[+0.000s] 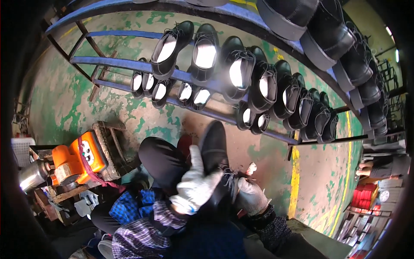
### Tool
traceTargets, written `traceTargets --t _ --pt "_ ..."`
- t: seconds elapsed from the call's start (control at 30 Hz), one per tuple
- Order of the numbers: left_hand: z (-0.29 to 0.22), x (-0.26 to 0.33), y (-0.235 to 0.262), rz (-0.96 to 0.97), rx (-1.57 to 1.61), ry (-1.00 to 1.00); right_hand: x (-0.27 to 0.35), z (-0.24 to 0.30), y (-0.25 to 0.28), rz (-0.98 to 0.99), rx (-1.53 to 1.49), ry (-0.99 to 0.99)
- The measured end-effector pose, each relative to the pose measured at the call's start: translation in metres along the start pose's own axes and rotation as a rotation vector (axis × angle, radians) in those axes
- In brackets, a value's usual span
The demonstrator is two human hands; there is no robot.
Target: Cleaning or polishing black leather shoes and placing them on a storage rack.
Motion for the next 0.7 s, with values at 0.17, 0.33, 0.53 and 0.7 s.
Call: traceTargets --t 0.17,0.33,0.53,0.7 --pt "0.026 -0.015 -0.070 0.103 0.513 0.346 -0.031 -0.010 0.076 0.098 -0.524 -0.141" --pt "0.009 -0.026 -0.069 0.019 0.023 -0.297 -0.121 -0.032 0.222 -0.170 -0.077 -0.061" --pt "-0.003 0.017 0.026 0.146 0.918 0.397 -0.228 0.061 0.293 -0.279 0.575 0.227" --pt "0.016 0.064 0.091 -0.224 1.248 0.435 -0.319 0.113 0.275 0.010 0.132 0.179"
Point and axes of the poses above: each hand's wrist, its own x-axis away from the middle knuckle, its own y-axis out of the back of the hand, z = x × y, the point moved 5 cm from there along -x, towards the middle knuckle, and after that the axes turned 8 degrees about -y, right-handed, at the moved point
